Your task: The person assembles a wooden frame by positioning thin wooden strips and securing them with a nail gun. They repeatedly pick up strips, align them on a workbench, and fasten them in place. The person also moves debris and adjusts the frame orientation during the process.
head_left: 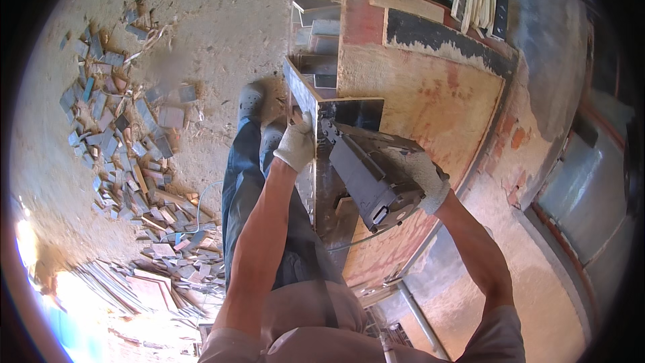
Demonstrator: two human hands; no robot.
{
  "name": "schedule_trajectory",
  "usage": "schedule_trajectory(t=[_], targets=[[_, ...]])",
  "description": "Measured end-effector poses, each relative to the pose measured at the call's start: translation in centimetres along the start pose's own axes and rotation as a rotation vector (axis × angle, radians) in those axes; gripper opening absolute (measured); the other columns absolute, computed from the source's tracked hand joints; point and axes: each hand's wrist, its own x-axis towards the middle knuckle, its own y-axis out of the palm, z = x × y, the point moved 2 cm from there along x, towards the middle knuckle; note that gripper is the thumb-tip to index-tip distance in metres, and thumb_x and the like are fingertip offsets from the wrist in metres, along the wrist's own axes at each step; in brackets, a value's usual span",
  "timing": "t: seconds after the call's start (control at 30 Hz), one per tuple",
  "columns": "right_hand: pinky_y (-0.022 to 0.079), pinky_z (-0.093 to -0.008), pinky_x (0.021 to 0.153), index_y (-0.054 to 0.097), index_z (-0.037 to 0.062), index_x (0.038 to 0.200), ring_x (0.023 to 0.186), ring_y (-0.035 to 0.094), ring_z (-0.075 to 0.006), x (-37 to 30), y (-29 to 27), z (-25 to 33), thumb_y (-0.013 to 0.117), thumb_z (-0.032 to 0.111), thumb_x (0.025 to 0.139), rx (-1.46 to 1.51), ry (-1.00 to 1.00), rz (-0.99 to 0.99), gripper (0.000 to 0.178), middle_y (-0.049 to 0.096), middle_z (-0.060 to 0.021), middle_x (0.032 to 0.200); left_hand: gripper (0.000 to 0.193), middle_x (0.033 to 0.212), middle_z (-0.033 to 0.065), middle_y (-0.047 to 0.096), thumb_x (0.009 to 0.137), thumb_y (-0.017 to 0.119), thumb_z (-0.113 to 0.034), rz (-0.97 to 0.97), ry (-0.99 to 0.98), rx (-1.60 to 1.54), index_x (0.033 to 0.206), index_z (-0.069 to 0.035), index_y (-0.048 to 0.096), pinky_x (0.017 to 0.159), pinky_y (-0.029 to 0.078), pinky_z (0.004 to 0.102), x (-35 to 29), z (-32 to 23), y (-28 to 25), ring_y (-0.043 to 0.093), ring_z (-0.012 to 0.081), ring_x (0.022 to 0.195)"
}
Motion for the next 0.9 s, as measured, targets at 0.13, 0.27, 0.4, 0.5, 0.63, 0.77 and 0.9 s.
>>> schedule_trajectory(t=[0.13, 0.27, 0.4, 0.5, 0.63, 0.77, 0.9], targets=[[0.055, -0.0425, 0.089, 0.059, 0.0031, 0.135, 0.109, 0.069, -0.0376, -0.5, 0.6, 0.2, 0.071, 0.038, 0.086, 0.012, -0.036, -0.024, 0.061, 0.069, -0.0225, 0.119, 0.032, 0.116, 0.0151, 0.070, 0.111, 0.044, -0.021, -0.010, -0.003, 0.023, 0.125, 0.002, 0.061, 0.102, 0.052, 0.0424, 0.1, 0.0, -0.3, 0.067, 0.0277, 0.108], [0.056, -0.0441, 0.085, 0.057, 0.0035, 0.135, 0.104, 0.070, -0.0384, -0.7, 1.2, 0.5, 0.070, 0.043, 0.086, -0.016, -0.046, -0.003, 0.065, 0.070, -0.0220, 0.116, 0.029, 0.115, 0.0141, 0.070, 0.111, 0.045, -0.020, -0.066, 0.056, 0.058, 0.125, 0.000, 0.061, 0.099, 0.054, 0.0398, 0.3, 0.0, -0.8, 0.069, 0.0271, 0.106], [0.056, -0.0449, 0.083, 0.058, 0.0035, 0.133, 0.100, 0.070, -0.0390, -0.9, 1.4, 0.3, 0.071, 0.046, 0.084, -0.027, -0.076, -0.051, 0.066, 0.071, -0.0217, 0.112, 0.027, 0.114, 0.0129, 0.071, 0.110, 0.046, -0.019, -0.063, 0.026, 0.079, 0.124, -0.002, 0.062, 0.097, 0.055, 0.0394, 0.6, 0.0, -0.9, 0.070, 0.0260, 0.105], [0.056, -0.0444, 0.083, 0.059, 0.0030, 0.131, 0.099, 0.070, -0.0392, -0.2, 0.4, 3.2, 0.072, 0.047, 0.083, -0.283, -0.193, -0.035, 0.066, 0.070, -0.0216, 0.110, 0.028, 0.114, 0.0130, 0.071, 0.111, 0.045, -0.020, -0.096, 0.028, 0.064, 0.124, -0.002, 0.061, 0.097, 0.056, 0.0412, 1.0, -0.4, -2.2, 0.070, 0.0269, 0.105], [0.056, -0.0436, 0.085, 0.059, 0.0039, 0.130, 0.102, 0.070, -0.0364, -1.3, 1.0, 3.4, 0.070, 0.042, 0.088, -0.113, -0.068, 0.028, 0.058, 0.070, -0.0190, 0.113, 0.032, 0.116, 0.0139, 0.071, 0.112, 0.043, -0.024, -0.085, -0.032, 0.010, 0.124, -0.001, 0.061, 0.099, 0.055, 0.0438, 1.1, -0.4, -2.5, 0.069, 0.0298, 0.106], [0.055, -0.0446, 0.093, 0.057, 0.0069, 0.136, 0.112, 0.066, -0.0311, -4.7, 5.1, -0.6, 0.069, 0.036, 0.092, -0.452, -0.233, -0.211, 0.054, 0.068, -0.0130, 0.122, 0.040, 0.122, 0.0163, 0.070, 0.112, 0.039, -0.030, -0.098, -0.090, 0.072, 0.129, -0.001, 0.060, 0.104, 0.053, 0.0455, 0.6, 0.0, -1.1, 0.068, 0.0319, 0.113], [0.052, -0.0460, 0.101, 0.054, 0.0082, 0.143, 0.121, 0.062, -0.0262, -6.5, 10.3, -3.6, 0.069, 0.027, 0.094, -0.208, -0.020, -0.257, 0.054, 0.067, -0.0083, 0.128, 0.044, 0.129, 0.0184, 0.068, 0.112, 0.038, -0.033, -0.071, -0.114, 0.100, 0.135, -0.001, 0.058, 0.109, 0.051, 0.0477, 0.4, 0.2, -0.5, 0.065, 0.0329, 0.121]])
